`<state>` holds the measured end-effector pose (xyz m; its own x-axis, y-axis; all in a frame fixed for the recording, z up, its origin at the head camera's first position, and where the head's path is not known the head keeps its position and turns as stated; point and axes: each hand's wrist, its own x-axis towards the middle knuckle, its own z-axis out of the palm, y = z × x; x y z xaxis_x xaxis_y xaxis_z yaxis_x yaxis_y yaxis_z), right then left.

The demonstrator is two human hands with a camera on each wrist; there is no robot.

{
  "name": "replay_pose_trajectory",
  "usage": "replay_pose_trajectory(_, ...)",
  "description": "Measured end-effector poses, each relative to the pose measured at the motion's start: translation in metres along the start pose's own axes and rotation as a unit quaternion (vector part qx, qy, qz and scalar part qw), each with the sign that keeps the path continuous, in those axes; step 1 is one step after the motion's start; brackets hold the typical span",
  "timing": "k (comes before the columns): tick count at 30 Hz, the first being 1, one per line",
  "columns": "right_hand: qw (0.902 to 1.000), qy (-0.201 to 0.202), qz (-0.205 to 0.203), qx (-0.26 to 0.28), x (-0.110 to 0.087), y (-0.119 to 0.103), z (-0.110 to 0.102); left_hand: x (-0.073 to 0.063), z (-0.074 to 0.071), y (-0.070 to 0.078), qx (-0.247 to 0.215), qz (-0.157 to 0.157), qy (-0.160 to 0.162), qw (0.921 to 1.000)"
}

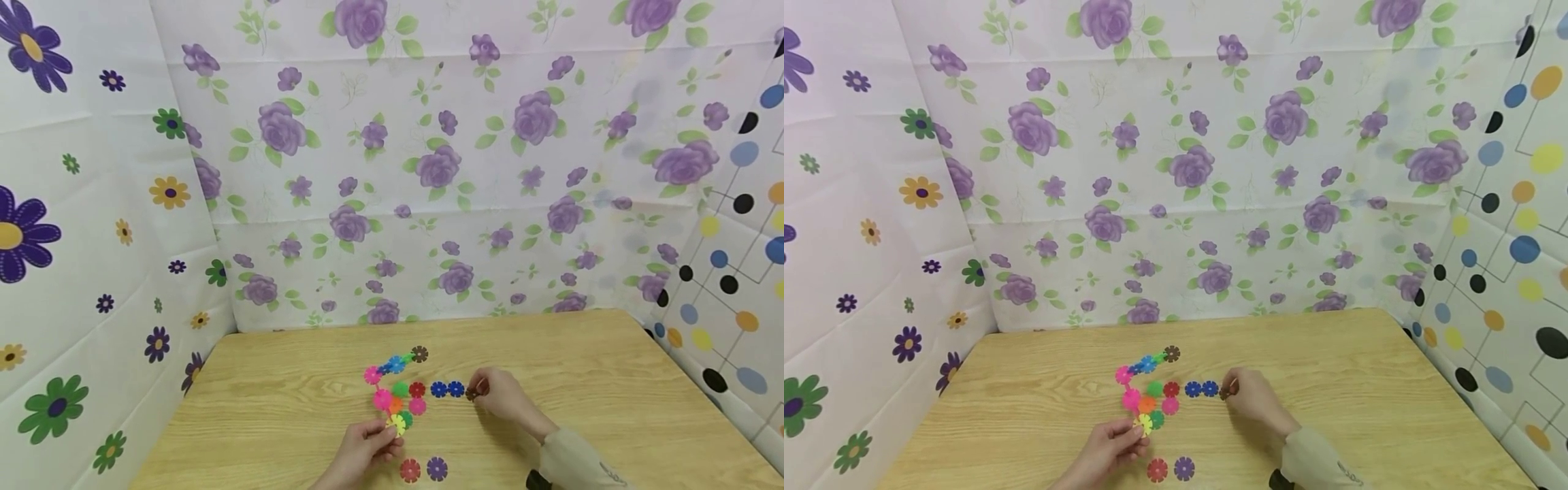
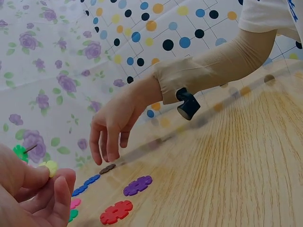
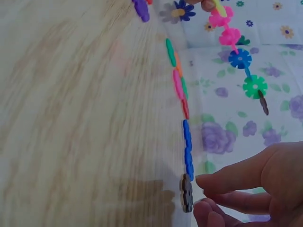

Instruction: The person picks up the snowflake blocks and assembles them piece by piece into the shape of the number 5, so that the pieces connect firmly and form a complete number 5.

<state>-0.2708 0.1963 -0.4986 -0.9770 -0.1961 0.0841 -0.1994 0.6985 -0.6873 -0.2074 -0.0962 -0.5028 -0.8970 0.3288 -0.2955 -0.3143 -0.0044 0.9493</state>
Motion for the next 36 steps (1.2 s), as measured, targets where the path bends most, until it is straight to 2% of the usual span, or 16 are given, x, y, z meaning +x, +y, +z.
replay_pose_trajectory(5, 0.9992, 0.020, 0.028, -0.023, 0.004, 0.006, 0.002, 0.000, 0.000, 0.000, -0.009, 0.005, -0.009, 0.9999)
replay_pose_trajectory(10, 0.9983, 0.020, 0.039, -0.038, 0.007, 0.010, 0.004, -0.001, 0.001, 0.001, -0.018, -0.002, -0.011, 0.9998)
replay_pose_trajectory(17, 0.9989, 0.018, 0.021, -0.036, 0.008, 0.012, 0.005, 0.000, 0.002, 0.001, -0.016, -0.009, -0.007, 0.9998)
replay_pose_trajectory(21, 0.9996, 0.017, 0.012, -0.020, 0.007, 0.011, 0.005, 0.002, 0.003, 0.000, -0.017, -0.004, -0.006, 0.9998)
replay_pose_trajectory(25, 0.9996, 0.009, 0.008, 0.025, 0.008, 0.007, 0.007, 0.003, 0.002, 0.001, -0.019, -0.002, -0.001, 0.9998)
replay_pose_trajectory(31, 0.9955, -0.026, -0.004, 0.091, 0.006, -0.005, 0.009, 0.003, 0.001, 0.002, -0.026, -0.004, 0.000, 0.9997)
replay_pose_trajectory(36, 0.9942, -0.037, -0.036, 0.094, 0.001, -0.016, 0.008, 0.002, 0.003, 0.003, -0.019, -0.010, 0.003, 0.9998)
